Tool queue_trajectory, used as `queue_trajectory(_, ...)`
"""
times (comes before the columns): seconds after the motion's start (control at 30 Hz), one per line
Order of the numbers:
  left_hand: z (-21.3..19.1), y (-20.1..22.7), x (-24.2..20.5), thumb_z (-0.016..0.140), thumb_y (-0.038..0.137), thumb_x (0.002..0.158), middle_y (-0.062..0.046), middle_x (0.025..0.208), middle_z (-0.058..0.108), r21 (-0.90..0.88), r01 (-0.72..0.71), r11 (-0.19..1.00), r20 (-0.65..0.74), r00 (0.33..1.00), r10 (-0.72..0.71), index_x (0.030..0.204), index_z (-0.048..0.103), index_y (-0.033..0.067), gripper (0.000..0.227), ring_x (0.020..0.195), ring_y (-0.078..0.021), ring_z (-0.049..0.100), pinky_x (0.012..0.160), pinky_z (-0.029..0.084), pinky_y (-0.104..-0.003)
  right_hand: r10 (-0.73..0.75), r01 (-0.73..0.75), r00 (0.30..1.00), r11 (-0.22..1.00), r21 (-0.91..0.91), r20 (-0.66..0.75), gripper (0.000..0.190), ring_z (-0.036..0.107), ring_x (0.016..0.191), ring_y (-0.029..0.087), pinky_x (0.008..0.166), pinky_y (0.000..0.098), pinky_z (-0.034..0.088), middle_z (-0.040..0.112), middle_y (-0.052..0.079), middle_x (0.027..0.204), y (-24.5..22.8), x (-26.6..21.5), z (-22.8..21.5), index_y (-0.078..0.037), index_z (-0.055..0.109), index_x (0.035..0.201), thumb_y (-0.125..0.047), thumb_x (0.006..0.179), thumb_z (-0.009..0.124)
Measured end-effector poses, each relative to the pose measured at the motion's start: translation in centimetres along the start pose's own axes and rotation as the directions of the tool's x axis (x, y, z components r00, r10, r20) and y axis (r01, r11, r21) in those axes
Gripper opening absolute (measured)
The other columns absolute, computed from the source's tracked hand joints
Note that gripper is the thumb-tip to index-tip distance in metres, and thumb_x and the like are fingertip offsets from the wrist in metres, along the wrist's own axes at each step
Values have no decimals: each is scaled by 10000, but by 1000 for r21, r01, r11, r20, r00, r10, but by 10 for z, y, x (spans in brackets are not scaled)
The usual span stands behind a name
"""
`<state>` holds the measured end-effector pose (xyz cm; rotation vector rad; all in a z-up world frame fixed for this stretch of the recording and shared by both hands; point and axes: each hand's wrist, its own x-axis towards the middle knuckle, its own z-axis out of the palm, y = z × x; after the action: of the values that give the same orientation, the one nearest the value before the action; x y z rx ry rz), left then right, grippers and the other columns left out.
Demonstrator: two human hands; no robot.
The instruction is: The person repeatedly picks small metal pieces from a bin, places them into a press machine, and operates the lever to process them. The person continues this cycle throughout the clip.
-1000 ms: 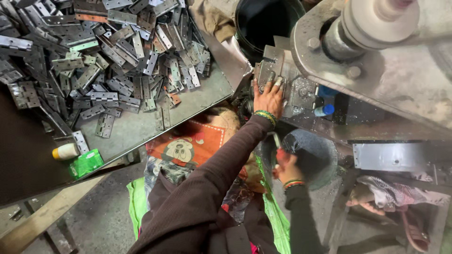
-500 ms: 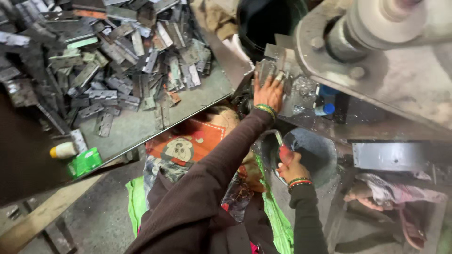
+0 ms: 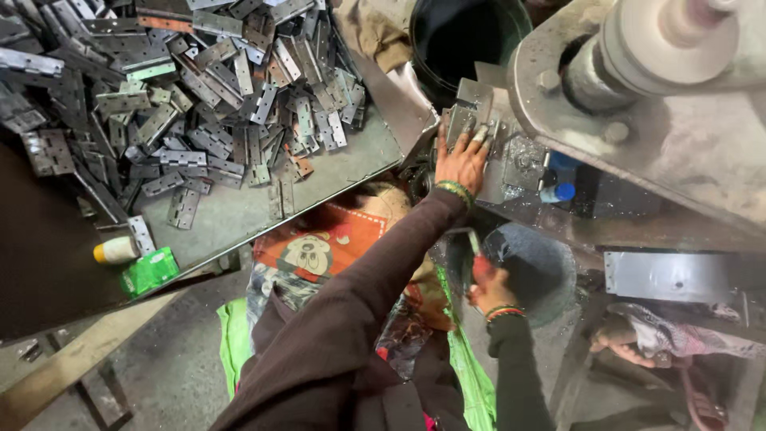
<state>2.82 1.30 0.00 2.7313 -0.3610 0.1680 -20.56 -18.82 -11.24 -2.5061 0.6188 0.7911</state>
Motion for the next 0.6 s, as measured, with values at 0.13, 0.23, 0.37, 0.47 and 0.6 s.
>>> queue_trajectory(0.13, 8, 3, 16, 461, 176, 1002, -5, 1572, 488, 5, 3, 1000, 61, 998, -3, 1446, 558, 158, 454, 1491, -238, 383, 1248, 5, -689, -77, 80, 996, 994, 70, -38, 645, 740, 930, 489, 826, 553, 559, 759, 266, 977, 7, -4, -7, -77, 323, 1378, -289, 890, 689)
queue_trajectory(0.23, 14, -1, 24, 474, 188, 972, -32, 1559, 469, 49, -10, 999, 70, 998, 7, 1446, 544, 141, 482, 1490, -244, 357, 1213, -1, -704, -173, 175, 972, 985, 2, -160, 732, 688, 982, 517, 849, 563, 532, 712, 297, 1044, -6, 11, 25, -84, 289, 1420, -297, 877, 731)
queue_trajectory(0.37, 19, -13, 12, 495, 204, 945, -40, 1558, 456, 155, -21, 988, 5, 1000, 21, 1459, 535, 144, 518, 1487, -247, 340, 1212, 25, -692, -205, 230, 964, 963, 143, -172, 751, 685, 998, 521, 864, 562, 530, 704, 299, 1076, -11, 20, 58, -84, 298, 1432, -323, 874, 740)
queue_trajectory(0.47, 22, -1, 7, 517, 244, 963, -40, 1555, 462, 85, -78, 993, -13, 997, 79, 1430, 563, 159, 476, 1497, -268, 331, 1219, 57, -692, -167, 187, 961, 980, 74, -221, 766, 682, 1010, 523, 875, 562, 529, 699, 301, 1100, 1, 26, 44, -84, 305, 1440, -343, 872, 747)
queue_trajectory(0.6, 6, -20, -49, 604, 256, 904, -14, 1562, 477, -37, -146, 989, 7, 989, 146, 1315, 644, 232, 413, 1497, -253, 358, 1241, 121, -677, -159, 171, 970, 984, 53, -183, 786, 679, 1026, 526, 890, 562, 527, 691, 304, 1132, 4, 14, 24, -83, 315, 1452, -370, 868, 756)
